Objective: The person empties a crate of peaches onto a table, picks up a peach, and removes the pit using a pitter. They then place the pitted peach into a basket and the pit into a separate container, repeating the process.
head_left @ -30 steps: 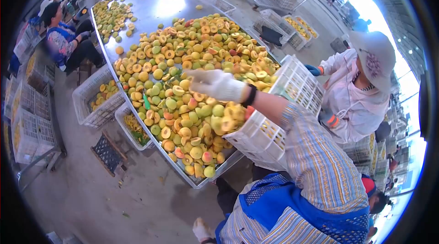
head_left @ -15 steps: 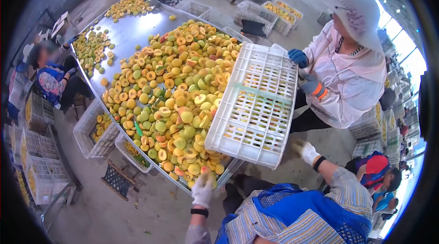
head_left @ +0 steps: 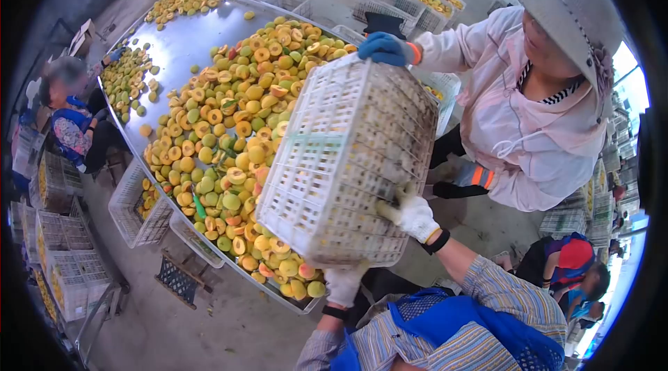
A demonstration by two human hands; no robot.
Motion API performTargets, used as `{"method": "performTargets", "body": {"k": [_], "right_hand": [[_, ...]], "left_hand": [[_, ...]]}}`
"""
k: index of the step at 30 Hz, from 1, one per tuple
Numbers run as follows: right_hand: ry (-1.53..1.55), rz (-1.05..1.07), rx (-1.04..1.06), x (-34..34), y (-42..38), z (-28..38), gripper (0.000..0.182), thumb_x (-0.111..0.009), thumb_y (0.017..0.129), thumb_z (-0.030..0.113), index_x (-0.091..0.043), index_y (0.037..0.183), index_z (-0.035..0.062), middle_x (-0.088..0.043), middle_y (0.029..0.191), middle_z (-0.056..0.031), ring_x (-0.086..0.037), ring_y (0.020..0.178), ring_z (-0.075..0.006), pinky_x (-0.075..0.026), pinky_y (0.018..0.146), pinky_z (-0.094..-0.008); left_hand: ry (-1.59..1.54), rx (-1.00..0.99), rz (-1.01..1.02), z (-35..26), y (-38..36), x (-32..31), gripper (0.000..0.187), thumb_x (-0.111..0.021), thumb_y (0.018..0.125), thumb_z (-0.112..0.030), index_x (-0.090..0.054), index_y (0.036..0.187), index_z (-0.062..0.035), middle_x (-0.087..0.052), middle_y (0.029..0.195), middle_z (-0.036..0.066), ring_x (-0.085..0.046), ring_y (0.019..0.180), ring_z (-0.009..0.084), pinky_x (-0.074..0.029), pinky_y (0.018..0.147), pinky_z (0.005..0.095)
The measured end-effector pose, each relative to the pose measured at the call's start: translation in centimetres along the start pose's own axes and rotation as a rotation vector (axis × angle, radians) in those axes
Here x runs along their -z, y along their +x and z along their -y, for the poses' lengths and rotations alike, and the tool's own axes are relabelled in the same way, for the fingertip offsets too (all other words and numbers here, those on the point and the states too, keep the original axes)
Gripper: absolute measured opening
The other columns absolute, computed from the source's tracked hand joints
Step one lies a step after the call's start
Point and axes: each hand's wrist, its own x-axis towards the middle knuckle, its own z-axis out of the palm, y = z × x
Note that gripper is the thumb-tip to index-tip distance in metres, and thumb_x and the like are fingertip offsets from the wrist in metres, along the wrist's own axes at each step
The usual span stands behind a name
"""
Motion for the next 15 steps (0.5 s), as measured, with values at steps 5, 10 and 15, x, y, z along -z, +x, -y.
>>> {"method": "performTargets", "body": {"k": [5,10,15], "right_hand": [[0.441,-0.083,0.236,1.1,-1.8,-4.8,0.065,-0.064,0.09,0.05,-0.058,0.132,0.0004,-0.056,0.13,-0.0318,-0.068,0.099,-0.04,-0.053,0.09,-0.0405],[0.849,-0.145,-0.265,-11.7,-2.0,-18.4,0.058,-0.053,0.102,0.045,-0.057,0.133,-0.0041,-0.062,0.132,-0.0142,-0.063,0.11,-0.0206,-0.049,0.093,-0.0354],[1.774,-0.18,-0.073,-9.3,4.9,-5.1,0.063,-0.046,0.104,0.052,-0.049,0.144,0.0032,-0.058,0.139,-0.0129,-0.059,0.12,-0.0226,-0.048,0.104,-0.0371]], "left_hand": [[-0.355,0.22,-0.262,-1.0,2.0,1.3,0.048,-0.075,0.078,-0.001,-0.059,0.123,0.003,-0.068,0.11,0.008,-0.067,0.097,0.02,-0.056,0.084,0.0345],[-0.542,0.156,-0.362,9.0,3.6,6.6,0.046,-0.062,0.094,-0.038,-0.057,0.128,-0.0082,-0.063,0.118,0.005,-0.061,0.106,0.0213,-0.052,0.091,0.0372],[-0.719,0.111,-0.501,-6.7,7.5,4.4,0.05,-0.057,0.1,-0.041,-0.052,0.135,-0.0066,-0.06,0.129,0.007,-0.058,0.116,0.0233,-0.046,0.101,0.0406]]}}
